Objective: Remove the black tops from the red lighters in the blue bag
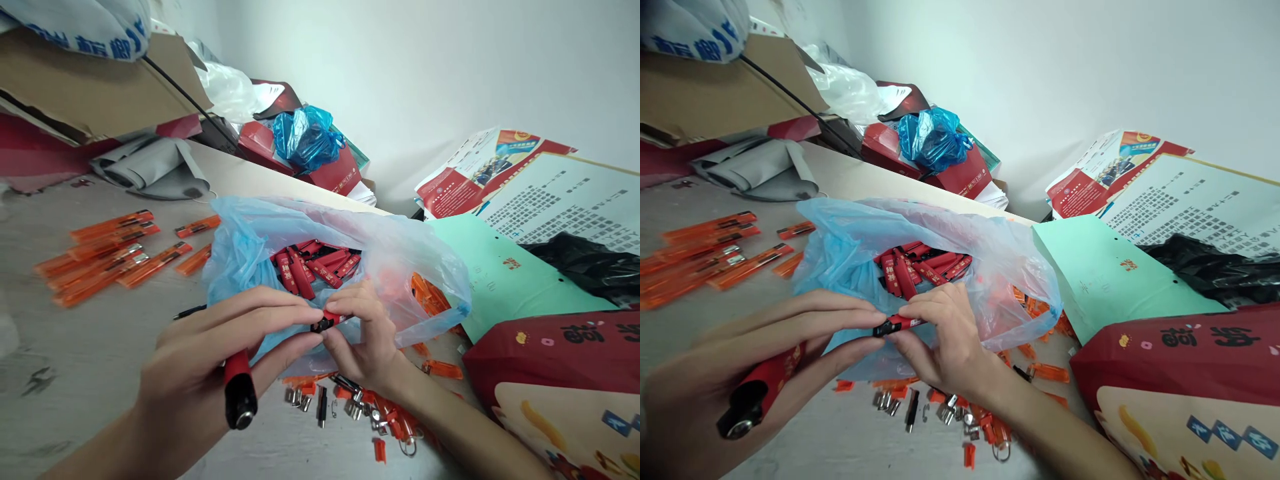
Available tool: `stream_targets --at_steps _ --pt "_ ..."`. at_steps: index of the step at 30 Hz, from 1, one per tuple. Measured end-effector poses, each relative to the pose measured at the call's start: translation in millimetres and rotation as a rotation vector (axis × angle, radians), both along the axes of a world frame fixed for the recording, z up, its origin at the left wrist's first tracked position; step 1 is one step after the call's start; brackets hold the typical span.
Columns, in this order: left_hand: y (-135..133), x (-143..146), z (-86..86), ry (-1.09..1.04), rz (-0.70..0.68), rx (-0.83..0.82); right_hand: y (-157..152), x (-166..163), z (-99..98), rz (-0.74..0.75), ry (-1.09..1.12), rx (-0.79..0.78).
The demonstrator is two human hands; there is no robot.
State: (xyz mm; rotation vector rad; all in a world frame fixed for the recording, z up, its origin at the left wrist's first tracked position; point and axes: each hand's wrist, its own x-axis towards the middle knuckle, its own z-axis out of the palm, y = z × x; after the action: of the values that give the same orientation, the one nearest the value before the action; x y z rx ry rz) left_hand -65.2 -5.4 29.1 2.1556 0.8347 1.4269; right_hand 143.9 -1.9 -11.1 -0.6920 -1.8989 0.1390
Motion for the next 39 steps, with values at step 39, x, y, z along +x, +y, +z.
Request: stream_targets --at_steps 39 --pt "12 -3 10.4 -0.026 -0.022 -0.085 -10 -7 -9.3 0.037 0.129 -0.277"
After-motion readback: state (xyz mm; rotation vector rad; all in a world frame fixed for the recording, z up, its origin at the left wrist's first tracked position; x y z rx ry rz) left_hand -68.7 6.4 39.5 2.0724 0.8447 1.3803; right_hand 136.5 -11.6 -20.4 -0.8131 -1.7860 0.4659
